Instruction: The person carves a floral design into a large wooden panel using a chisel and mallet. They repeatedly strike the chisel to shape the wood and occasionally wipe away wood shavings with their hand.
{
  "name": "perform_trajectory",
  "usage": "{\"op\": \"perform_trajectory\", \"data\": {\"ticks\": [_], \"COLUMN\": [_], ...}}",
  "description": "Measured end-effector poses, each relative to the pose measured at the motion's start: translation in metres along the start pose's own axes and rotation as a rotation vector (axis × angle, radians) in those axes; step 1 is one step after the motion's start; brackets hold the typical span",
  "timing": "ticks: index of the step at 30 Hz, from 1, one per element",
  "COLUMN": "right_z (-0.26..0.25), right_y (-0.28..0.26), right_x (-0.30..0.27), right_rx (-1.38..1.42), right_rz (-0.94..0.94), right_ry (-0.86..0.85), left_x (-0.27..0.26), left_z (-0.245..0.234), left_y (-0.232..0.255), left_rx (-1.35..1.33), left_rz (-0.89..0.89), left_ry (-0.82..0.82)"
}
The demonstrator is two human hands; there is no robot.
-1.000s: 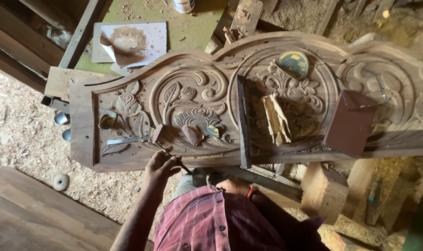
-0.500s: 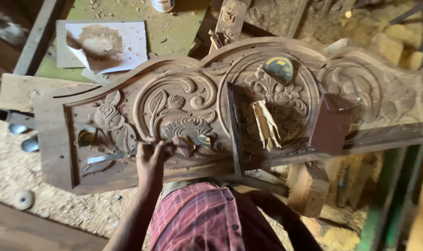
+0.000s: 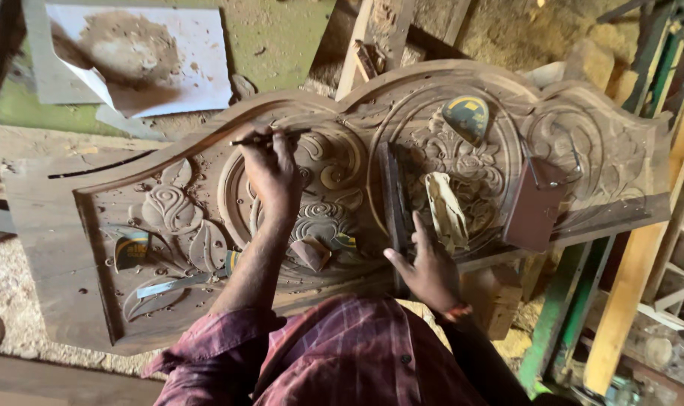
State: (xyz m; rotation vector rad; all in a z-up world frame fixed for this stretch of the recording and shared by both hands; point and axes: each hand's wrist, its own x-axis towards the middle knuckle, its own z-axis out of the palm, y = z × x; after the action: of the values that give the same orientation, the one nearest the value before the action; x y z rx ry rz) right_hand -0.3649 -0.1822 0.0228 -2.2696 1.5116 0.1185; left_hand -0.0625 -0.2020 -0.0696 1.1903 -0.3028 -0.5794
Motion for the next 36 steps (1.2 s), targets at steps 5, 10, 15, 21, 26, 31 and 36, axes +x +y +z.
{"op": "perform_trajectory", "data": {"ticks": [5,10,15,21,26,31,36], "right_z": [0.021,0.023,-0.006,-0.092,-0.161,-0.205,-0.194], "right_y": [-0.001,0.025,0.029,-0.027,-0.093,-0.146,-0.174], "right_x": [0.030,0.043,0.048,0.097,0.165,0.177,0.184], "right_rx": [-0.168,0.048,0.794,0.604,0.297,0.114,-0.023], "right_rz": [-0.166,0.253,0.156,-0.308,-0.881,-1.069,-1.204], "right_ry": [0.077,-0.329,-0.207,-0.160,0.133,0.099,0.099], "left_x": [0.002,0.001,0.000,0.000,-0.014,-0.034,-0.062], "left_z": [0.004,0.012,0.017,0.007,-0.040,-0.073,-0.100], "left_y": [-0.023,-0.045,-0.049,-0.058,-0.100,-0.158,-0.186], "left_rx": [0.086,0.021,0.103,0.134,0.566,1.352,1.268], "left_rz": [0.050,0.059,0.062,0.058,-0.126,0.252,0.147], "left_ry": [0.012,-0.025,0.002,0.071,0.100,-0.355,-0.454]}}
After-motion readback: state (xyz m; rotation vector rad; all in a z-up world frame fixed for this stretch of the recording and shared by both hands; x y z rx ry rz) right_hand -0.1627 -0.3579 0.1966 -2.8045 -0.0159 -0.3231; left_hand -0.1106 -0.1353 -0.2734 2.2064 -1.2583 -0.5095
